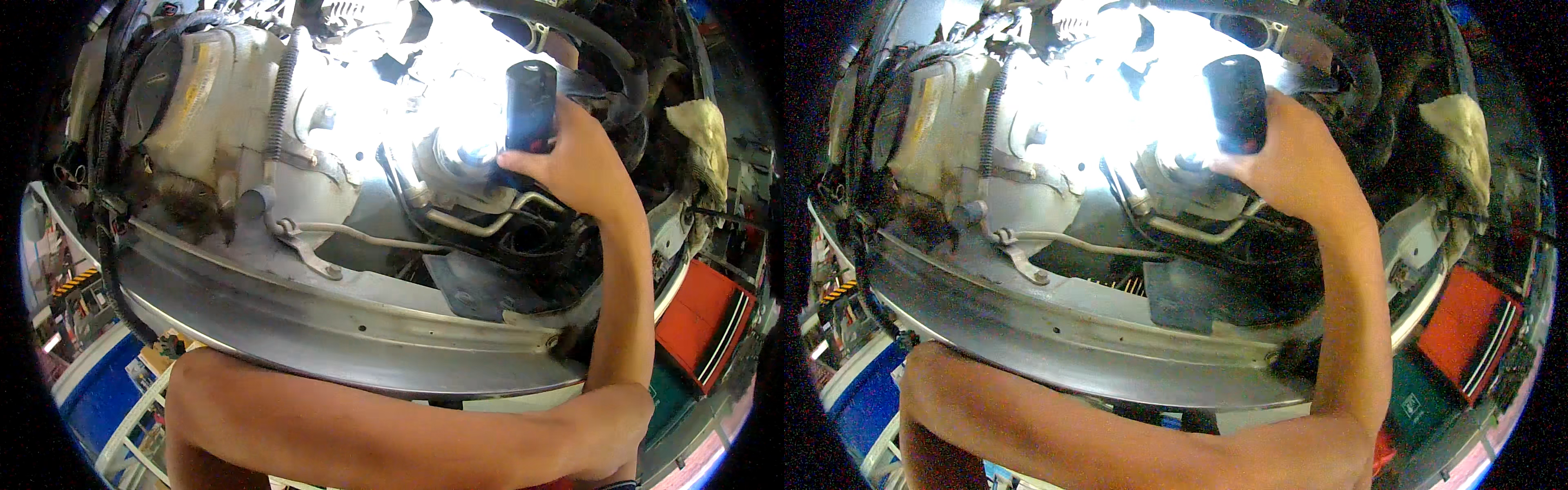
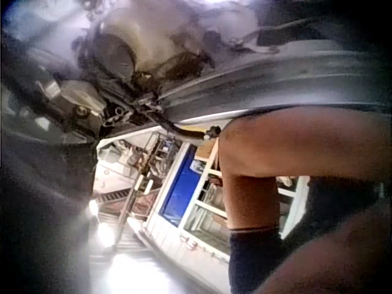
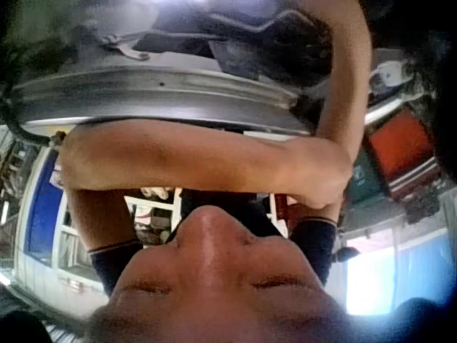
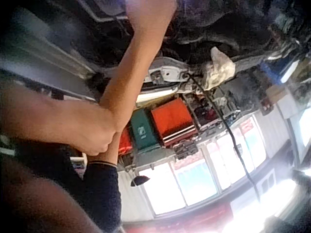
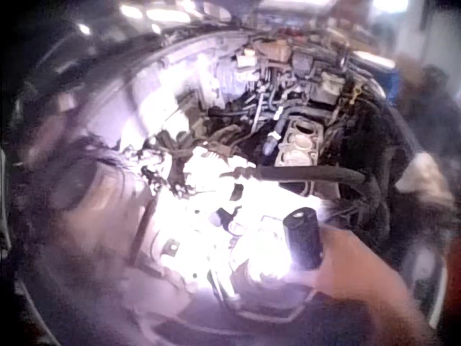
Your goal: The person works on a car engine with the hood open, using a wrench to tighten bolts and a flashlight to inspect the engine bay. The person also picks up a flexible hose and wipes the engine surface with a cloth.
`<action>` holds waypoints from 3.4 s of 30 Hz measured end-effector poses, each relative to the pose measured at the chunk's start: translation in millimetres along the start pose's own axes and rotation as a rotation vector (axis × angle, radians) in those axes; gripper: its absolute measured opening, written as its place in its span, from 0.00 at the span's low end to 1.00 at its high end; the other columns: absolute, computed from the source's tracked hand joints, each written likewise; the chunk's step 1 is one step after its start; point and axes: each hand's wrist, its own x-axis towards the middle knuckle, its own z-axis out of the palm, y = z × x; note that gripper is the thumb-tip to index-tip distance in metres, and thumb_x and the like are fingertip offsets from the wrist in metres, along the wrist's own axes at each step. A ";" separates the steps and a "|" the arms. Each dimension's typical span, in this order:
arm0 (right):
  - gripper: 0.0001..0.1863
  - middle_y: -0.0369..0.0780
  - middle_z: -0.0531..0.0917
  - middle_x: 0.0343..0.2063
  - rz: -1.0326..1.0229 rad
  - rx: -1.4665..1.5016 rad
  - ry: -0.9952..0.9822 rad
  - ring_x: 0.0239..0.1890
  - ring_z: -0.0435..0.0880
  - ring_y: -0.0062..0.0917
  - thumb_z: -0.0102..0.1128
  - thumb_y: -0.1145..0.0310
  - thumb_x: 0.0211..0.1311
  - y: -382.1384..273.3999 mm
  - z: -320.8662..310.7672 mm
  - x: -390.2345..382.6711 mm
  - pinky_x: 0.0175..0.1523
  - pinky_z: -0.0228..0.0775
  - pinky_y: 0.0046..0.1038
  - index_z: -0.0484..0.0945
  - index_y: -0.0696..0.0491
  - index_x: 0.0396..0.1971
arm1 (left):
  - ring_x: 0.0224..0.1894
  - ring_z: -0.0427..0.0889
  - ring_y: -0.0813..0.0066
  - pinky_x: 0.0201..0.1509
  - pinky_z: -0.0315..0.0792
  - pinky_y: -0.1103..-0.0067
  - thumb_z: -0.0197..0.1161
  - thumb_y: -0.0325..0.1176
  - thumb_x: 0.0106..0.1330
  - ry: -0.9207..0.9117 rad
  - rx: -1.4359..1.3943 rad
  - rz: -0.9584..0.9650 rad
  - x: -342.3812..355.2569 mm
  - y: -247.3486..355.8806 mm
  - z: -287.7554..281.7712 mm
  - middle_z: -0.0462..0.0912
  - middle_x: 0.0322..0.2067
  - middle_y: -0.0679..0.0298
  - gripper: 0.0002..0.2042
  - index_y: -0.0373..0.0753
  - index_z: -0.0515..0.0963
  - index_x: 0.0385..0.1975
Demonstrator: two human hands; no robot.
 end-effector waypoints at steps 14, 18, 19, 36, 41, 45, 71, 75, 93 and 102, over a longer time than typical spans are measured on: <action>0.24 0.45 0.86 0.30 0.052 0.008 -0.029 0.32 0.87 0.32 0.73 0.73 0.43 -57.6 -14.1 -14.1 0.43 0.78 0.34 0.79 0.60 0.44 | 0.39 0.90 0.57 0.47 0.80 0.59 0.64 0.41 0.64 0.015 -0.035 -0.052 14.6 5.2 -3.2 0.90 0.37 0.51 0.15 0.38 0.89 0.41; 0.15 0.44 0.90 0.36 0.137 0.603 0.085 0.42 0.91 0.26 0.74 0.79 0.56 -70.8 -22.3 -39.1 0.53 0.82 0.28 0.80 0.60 0.43 | 0.40 0.90 0.58 0.48 0.80 0.59 0.64 0.41 0.65 0.010 -0.054 -0.091 9.3 3.6 -12.1 0.90 0.38 0.50 0.15 0.38 0.89 0.43; 0.15 0.44 0.90 0.37 0.164 0.663 0.058 0.43 0.91 0.26 0.75 0.79 0.57 -65.4 -12.8 -38.0 0.53 0.82 0.28 0.81 0.60 0.43 | 0.40 0.90 0.58 0.48 0.80 0.59 0.64 0.41 0.65 0.001 -0.055 -0.095 10.0 4.0 -11.8 0.90 0.38 0.50 0.16 0.38 0.89 0.43; 0.19 0.39 0.86 0.42 0.470 1.128 -0.259 0.46 0.87 0.26 0.76 0.68 0.62 -85.8 81.1 -12.8 0.48 0.83 0.31 0.79 0.57 0.49 | 0.43 0.90 0.58 0.51 0.80 0.56 0.65 0.44 0.67 -0.026 -0.074 -0.074 9.0 19.2 -15.9 0.90 0.41 0.49 0.18 0.37 0.88 0.48; 0.22 0.39 0.85 0.49 0.445 1.255 -0.279 0.51 0.86 0.28 0.70 0.73 0.67 -68.2 98.8 -8.3 0.53 0.85 0.33 0.76 0.55 0.59 | 0.41 0.90 0.59 0.51 0.78 0.58 0.65 0.44 0.66 -0.047 -0.115 -0.104 7.5 24.8 -18.5 0.90 0.40 0.52 0.17 0.38 0.89 0.45; 0.22 0.38 0.84 0.51 0.330 1.151 -0.209 0.53 0.83 0.25 0.67 0.78 0.67 -75.2 99.0 -10.3 0.56 0.80 0.32 0.75 0.54 0.59 | 0.38 0.89 0.62 0.45 0.77 0.61 0.65 0.41 0.64 -0.038 -0.090 -0.050 11.6 22.1 -9.0 0.90 0.35 0.56 0.13 0.40 0.90 0.39; 0.27 0.52 0.88 0.37 -0.031 0.357 -0.311 0.41 0.90 0.41 0.75 0.60 0.55 -58.2 106.5 -7.2 0.49 0.82 0.37 0.83 0.66 0.48 | 0.29 0.87 0.72 0.29 0.70 0.71 0.65 0.33 0.59 -0.045 0.530 0.283 -29.1 11.3 -25.4 0.88 0.22 0.74 0.08 0.51 0.92 0.25; 0.24 0.51 0.88 0.39 -0.045 0.280 -0.363 0.44 0.89 0.45 0.75 0.61 0.57 -57.0 93.9 -9.3 0.52 0.80 0.41 0.84 0.63 0.47 | 0.29 0.87 0.71 0.28 0.70 0.71 0.65 0.33 0.58 -0.083 0.524 0.316 -29.0 13.9 -35.3 0.88 0.21 0.73 0.07 0.50 0.91 0.24; 0.15 0.43 0.88 0.37 0.111 0.556 -0.067 0.42 0.88 0.23 0.68 0.69 0.68 -20.4 -81.7 -128.0 0.48 0.79 0.27 0.80 0.61 0.49 | 0.23 0.83 0.68 0.24 0.74 0.70 0.69 0.43 0.62 0.112 0.666 0.479 -18.1 -2.9 -80.1 0.81 0.19 0.68 0.14 0.46 0.80 0.16; 0.11 0.40 0.86 0.36 0.626 1.046 0.808 0.33 0.83 0.21 0.61 0.71 0.74 81.8 -116.1 -510.3 0.41 0.79 0.26 0.79 0.59 0.51 | 0.22 0.76 0.60 0.27 0.67 0.64 0.75 0.42 0.55 0.493 0.902 -0.171 -3.1 72.7 -0.3 0.74 0.18 0.62 0.15 0.43 0.76 0.18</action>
